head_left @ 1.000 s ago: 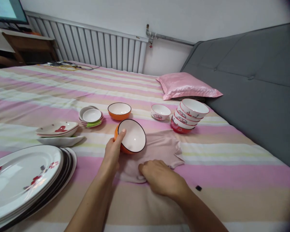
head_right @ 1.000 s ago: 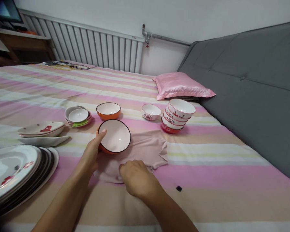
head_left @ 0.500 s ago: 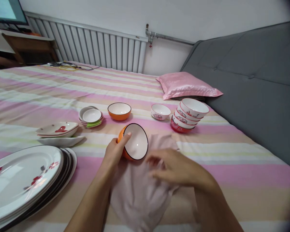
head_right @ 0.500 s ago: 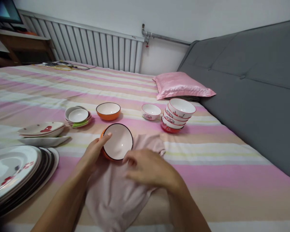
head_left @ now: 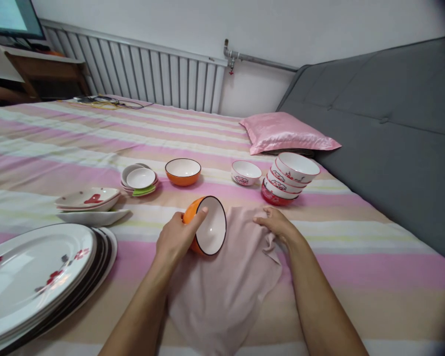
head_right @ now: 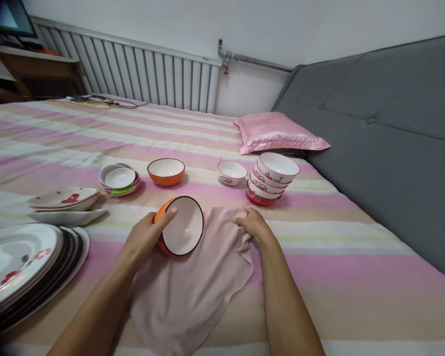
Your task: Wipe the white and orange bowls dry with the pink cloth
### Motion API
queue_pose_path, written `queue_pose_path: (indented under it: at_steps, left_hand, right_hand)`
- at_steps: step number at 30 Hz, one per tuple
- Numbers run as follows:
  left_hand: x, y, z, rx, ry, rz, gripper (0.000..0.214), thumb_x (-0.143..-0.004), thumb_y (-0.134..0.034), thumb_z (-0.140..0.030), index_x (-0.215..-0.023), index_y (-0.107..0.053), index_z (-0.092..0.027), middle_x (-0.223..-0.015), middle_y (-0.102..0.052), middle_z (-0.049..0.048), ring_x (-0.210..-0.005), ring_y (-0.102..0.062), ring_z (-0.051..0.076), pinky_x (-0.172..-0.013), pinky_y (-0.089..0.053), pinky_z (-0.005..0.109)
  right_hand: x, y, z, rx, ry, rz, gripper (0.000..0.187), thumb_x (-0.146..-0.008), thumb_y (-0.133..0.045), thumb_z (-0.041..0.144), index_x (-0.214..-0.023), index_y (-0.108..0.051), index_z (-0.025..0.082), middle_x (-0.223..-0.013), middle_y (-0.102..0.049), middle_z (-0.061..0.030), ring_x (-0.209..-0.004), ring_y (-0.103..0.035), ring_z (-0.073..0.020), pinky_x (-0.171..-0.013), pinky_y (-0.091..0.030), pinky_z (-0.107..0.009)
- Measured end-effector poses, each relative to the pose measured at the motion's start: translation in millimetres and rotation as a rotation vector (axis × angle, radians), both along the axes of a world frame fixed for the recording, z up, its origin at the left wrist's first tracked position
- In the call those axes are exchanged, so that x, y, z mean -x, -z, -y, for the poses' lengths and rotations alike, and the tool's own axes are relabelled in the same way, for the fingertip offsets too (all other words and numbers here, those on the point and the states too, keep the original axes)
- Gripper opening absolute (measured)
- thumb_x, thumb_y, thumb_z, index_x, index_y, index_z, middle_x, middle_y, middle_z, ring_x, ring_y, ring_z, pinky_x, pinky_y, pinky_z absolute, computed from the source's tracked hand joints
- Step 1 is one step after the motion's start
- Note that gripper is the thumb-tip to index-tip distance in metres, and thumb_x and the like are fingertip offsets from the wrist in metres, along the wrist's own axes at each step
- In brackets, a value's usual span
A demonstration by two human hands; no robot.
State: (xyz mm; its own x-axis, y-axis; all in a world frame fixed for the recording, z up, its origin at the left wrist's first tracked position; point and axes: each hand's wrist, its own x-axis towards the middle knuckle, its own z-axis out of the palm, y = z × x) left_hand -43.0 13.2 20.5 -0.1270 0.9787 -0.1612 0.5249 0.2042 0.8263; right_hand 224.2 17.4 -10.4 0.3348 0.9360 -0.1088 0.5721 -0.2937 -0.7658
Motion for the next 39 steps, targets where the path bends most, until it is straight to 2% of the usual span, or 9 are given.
queue_pose_path:
  at_steps: [3,8,15,18,24,27,32,36,39]
  left_hand:
    - [-3.7,-4.7,2.9,-0.001,0.040,-0.102,0.058,-0.066,-0.048,-0.076,-0.079,-0.056,-0.020,-0.079,-0.064,0.0121,-0.076,-0.059,0.035,-0.066,-0.038,0.038]
    - [-6.1,-8.1,5.1,0.037,0.103,-0.171,0.073,-0.068,-0.031,-0.084,-0.093,-0.055,-0.019,-0.088,-0.065,0.0125,-0.084,-0.059,0.034,-0.071,-0.040,0.039]
    - [-5.3,-3.9,5.0,-0.026,0.149,-0.166,0.073,-0.074,-0.021,-0.080,-0.096,-0.057,-0.021,-0.095,-0.067,0.0133,-0.091,-0.060,0.035,-0.077,-0.040,0.041]
    - [-5.1,-1.3,4.2,-0.052,0.155,-0.177,0.073,-0.079,-0.015,-0.076,-0.097,-0.058,-0.021,-0.094,-0.067,0.0141,-0.091,-0.060,0.035,-0.076,-0.041,0.042]
    - [-4.9,0.9,2.1,-0.081,0.158,-0.199,0.072,-0.082,-0.011,-0.072,-0.094,-0.059,-0.019,-0.091,-0.067,0.0153,-0.089,-0.061,0.035,-0.076,-0.042,0.042]
    - [-5.0,0.1,2.0,-0.078,0.155,-0.199,0.074,-0.081,-0.009,-0.073,-0.095,-0.058,-0.020,-0.092,-0.067,0.0151,-0.089,-0.061,0.035,-0.077,-0.042,0.043]
    - [-4.8,0.6,1.1,-0.072,0.146,-0.222,0.076,-0.080,-0.009,-0.075,-0.096,-0.059,-0.020,-0.089,-0.068,0.0147,-0.087,-0.062,0.035,-0.074,-0.043,0.042]
    - [-3.8,3.5,0.1,-0.085,0.136,-0.221,0.074,-0.080,-0.015,-0.075,-0.101,-0.059,-0.020,-0.087,-0.069,0.0136,-0.083,-0.064,0.033,-0.071,-0.044,0.041]
    - [-3.5,4.3,-0.3,-0.072,0.143,-0.208,0.072,-0.079,-0.017,-0.075,-0.100,-0.059,-0.021,-0.089,-0.070,0.0134,-0.086,-0.063,0.034,-0.072,-0.044,0.041]
  right_hand:
    - [3.2,-18.4,3.6,0.016,-0.064,-0.302,0.021,-0.078,-0.058,0.027,-0.095,-0.063,0.014,-0.086,-0.072,-0.0076,-0.079,-0.069,-0.0198,-0.067,-0.055,-0.028]
    - [18.8,-39.6,7.8,-0.043,-0.050,-1.130,0.021,-0.071,-0.067,0.017,-0.092,-0.063,0.017,-0.079,-0.072,-0.0031,-0.071,-0.068,-0.0165,-0.074,-0.055,-0.028]
    - [90.0,-33.6,16.7,-0.158,-0.201,-1.352,0.017,-0.076,-0.067,0.022,-0.092,-0.062,0.021,-0.078,-0.067,0.0001,-0.069,-0.063,-0.0147,-0.070,-0.053,-0.027]
    - [112.1,-23.4,20.5,-0.100,-0.332,-1.391,0.019,-0.075,-0.068,0.024,-0.094,-0.062,0.021,-0.083,-0.065,0.0014,-0.072,-0.061,-0.0110,-0.070,-0.049,-0.022]
    - [112.3,-9.7,20.9,0.016,-0.550,-1.019,0.023,-0.079,-0.048,0.018,-0.092,-0.066,0.018,-0.086,-0.066,-0.0019,-0.078,-0.059,-0.0126,-0.080,-0.045,-0.028]
    - [110.4,-7.5,18.7,-0.088,-0.677,-0.720,0.035,-0.073,-0.044,0.009,-0.096,-0.068,0.019,-0.090,-0.068,-0.0022,-0.086,-0.061,-0.0150,-0.086,-0.044,-0.031]
    - [110.6,-12.5,19.7,-0.225,-0.899,-0.331,0.023,-0.082,-0.045,0.012,-0.090,-0.066,0.017,-0.092,-0.065,-0.0031,-0.094,-0.059,-0.0175,-0.089,-0.044,-0.032]
    - [98.8,-21.2,21.3,-0.133,-1.113,-0.249,0.030,-0.094,-0.035,0.024,-0.111,-0.059,0.018,-0.113,-0.062,-0.0058,-0.110,-0.054,-0.0165,-0.099,-0.040,-0.033]
    - [90.0,-25.9,21.8,0.006,-1.271,-0.124,0.040,-0.096,-0.032,0.034,-0.130,-0.048,0.020,-0.133,-0.053,-0.0071,-0.127,-0.043,-0.0178,-0.111,-0.026,-0.039]
